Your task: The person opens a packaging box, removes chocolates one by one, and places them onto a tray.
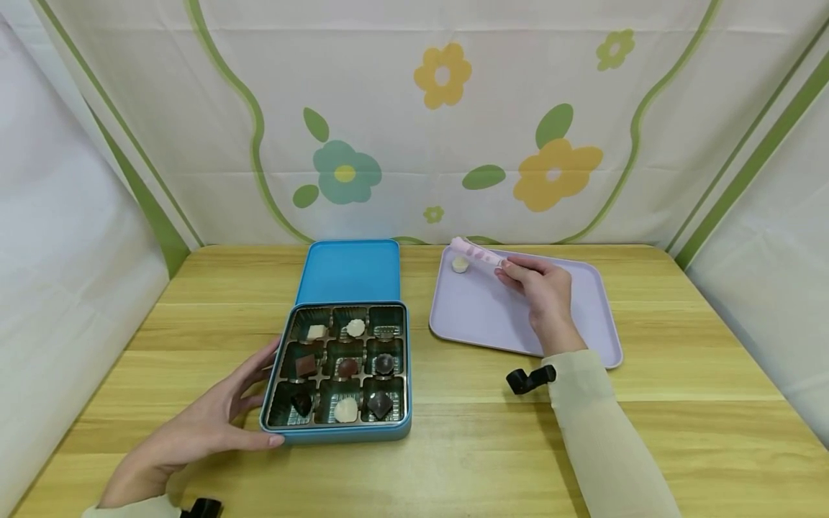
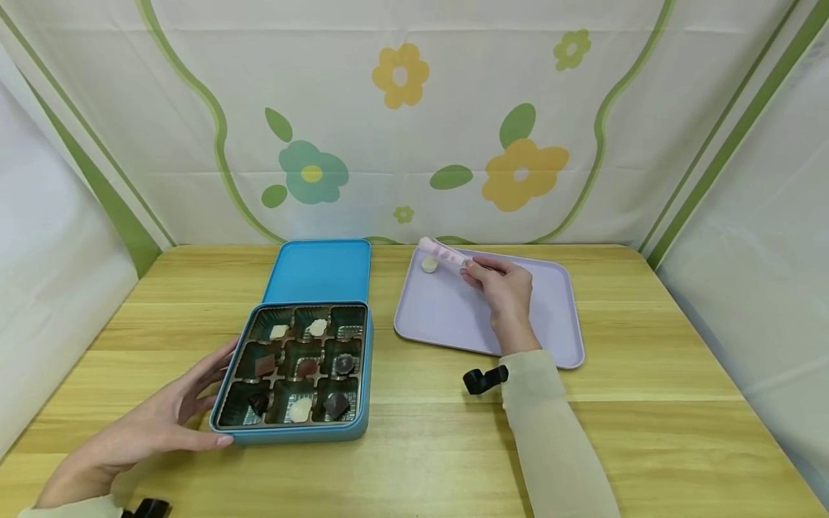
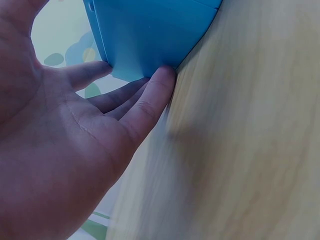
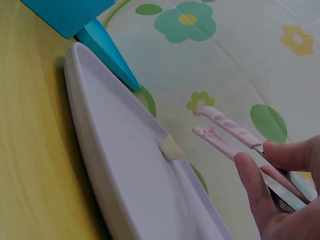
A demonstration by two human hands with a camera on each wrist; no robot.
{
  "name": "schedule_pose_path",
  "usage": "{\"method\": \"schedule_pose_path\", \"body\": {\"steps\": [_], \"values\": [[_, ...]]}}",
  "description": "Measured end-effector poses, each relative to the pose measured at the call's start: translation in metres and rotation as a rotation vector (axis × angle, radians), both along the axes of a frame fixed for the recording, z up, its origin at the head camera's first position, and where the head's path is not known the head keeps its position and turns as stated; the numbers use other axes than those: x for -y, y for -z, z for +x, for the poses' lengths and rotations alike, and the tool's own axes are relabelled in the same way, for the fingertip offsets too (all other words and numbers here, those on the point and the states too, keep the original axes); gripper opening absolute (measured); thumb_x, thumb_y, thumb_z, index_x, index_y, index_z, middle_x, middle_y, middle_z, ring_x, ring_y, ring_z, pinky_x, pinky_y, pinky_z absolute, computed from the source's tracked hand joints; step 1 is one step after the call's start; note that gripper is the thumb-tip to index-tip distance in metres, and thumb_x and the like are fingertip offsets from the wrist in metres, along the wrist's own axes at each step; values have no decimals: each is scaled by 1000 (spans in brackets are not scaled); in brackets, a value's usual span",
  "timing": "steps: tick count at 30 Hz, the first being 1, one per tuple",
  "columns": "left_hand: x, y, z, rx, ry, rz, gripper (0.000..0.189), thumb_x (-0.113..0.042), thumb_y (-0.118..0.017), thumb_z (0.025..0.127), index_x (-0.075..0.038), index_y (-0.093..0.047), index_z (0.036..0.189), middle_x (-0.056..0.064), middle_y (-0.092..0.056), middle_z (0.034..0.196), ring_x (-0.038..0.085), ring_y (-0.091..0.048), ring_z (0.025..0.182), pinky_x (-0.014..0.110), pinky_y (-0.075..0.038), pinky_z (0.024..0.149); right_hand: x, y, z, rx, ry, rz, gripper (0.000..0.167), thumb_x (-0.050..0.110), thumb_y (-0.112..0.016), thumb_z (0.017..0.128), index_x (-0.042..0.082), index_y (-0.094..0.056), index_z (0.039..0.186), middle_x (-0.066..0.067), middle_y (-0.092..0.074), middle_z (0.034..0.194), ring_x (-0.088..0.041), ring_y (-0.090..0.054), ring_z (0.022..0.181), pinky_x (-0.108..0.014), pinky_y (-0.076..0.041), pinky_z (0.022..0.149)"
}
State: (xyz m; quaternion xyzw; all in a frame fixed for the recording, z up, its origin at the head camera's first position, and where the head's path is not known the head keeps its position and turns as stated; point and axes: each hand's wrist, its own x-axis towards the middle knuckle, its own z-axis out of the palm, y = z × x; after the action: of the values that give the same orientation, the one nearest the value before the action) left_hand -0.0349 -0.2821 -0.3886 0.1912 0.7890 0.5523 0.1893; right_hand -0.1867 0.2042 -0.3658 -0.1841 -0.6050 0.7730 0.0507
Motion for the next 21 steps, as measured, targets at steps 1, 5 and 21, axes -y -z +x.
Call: {"method": "schedule_pose_path", "body": {"steps": [1, 5, 21], "values": [[0, 0, 0, -4, 1, 2, 118, -5, -85, 90, -31, -8, 175, 21, -7, 180, -21, -37, 139, 13, -47, 106, 1, -2, 0, -13, -14, 5, 45, -2, -80, 94, -13, -67, 135, -3, -77, 99, -13, -82, 79, -28, -64, 86], [0, 0, 0, -14, 2, 12, 118, -4, -86, 89, -30, -9, 175, 22, -9, 180, -19, -39, 139, 13, -47, 106, 4, -7, 3, -62, -73, 14, 42, -4, -79, 93, -14, -68, 132, -2, -77, 95, -14, -82, 79, -29, -65, 85], [0, 2, -1, -31, 15, 65, 118, 1, -85, 88, -25, -11, 175, 27, -10, 178, -14, -41, 142, 13, -46, 107, 12, -21, 14, -205, -500, 183, 39, -6, -76, 95, -19, -64, 131, 0, -81, 99, -16, -82, 89, -34, -65, 89]]}}
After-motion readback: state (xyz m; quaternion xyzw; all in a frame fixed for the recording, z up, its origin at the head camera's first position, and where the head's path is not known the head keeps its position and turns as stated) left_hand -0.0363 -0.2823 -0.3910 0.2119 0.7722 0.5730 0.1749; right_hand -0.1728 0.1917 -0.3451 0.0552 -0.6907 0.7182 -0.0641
